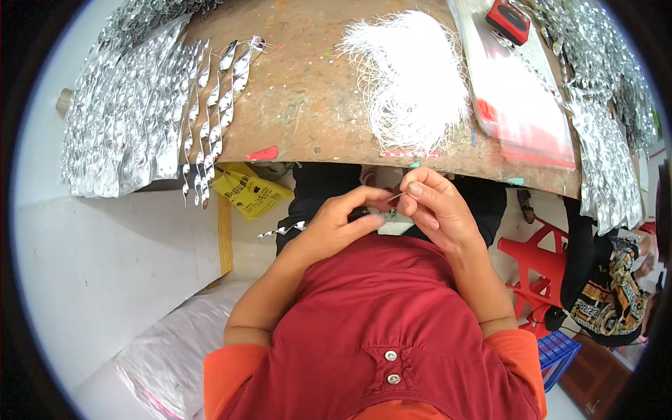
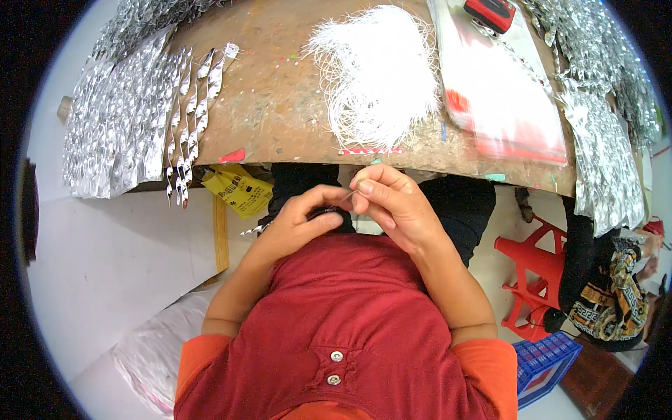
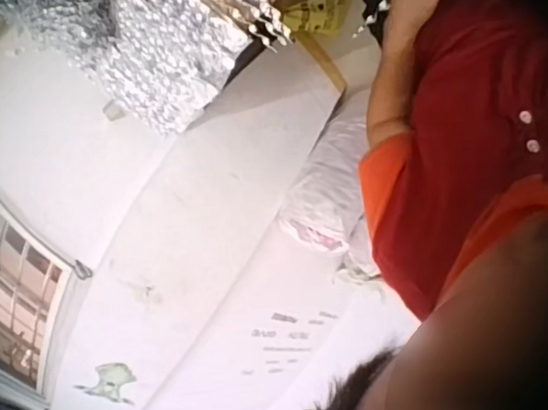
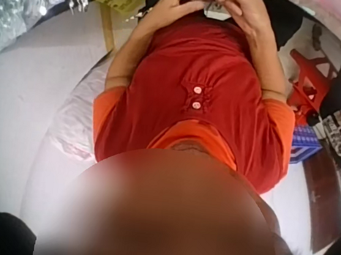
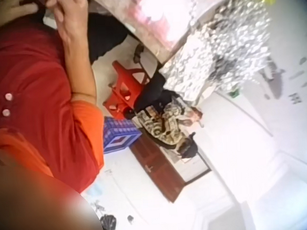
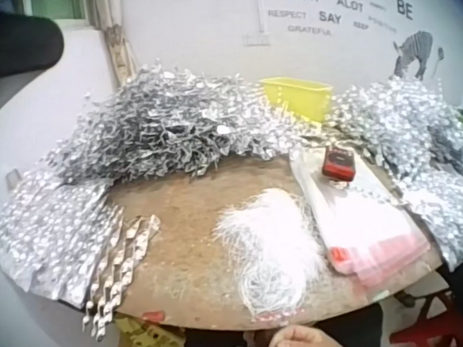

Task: The person is packaging silver tinsel decorations into plastic bags and assembling small components with string.

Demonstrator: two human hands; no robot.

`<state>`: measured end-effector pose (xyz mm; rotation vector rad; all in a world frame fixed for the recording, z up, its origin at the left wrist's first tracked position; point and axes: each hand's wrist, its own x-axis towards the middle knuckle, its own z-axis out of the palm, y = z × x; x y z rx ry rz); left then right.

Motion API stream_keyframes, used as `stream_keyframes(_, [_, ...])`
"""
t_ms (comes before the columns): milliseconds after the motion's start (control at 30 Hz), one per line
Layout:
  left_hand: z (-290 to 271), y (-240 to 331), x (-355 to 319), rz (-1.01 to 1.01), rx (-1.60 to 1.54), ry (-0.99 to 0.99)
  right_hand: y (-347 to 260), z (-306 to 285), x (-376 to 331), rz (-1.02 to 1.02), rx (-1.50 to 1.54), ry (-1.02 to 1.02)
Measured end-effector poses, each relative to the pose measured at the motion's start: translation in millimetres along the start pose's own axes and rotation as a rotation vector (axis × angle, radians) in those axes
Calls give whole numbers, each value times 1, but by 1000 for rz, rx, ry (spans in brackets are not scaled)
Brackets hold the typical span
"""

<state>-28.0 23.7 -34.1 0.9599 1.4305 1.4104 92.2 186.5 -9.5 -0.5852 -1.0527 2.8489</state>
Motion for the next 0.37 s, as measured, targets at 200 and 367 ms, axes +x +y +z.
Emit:
stream_keyframes(200, [13, 23, 11, -76, -128, 136, -9, 4, -8, -20, -104, 126])
stream_keyframes(367, [10, 28, 5, -5, 146, 132, -14, -2, -13, -48, -190, 83])
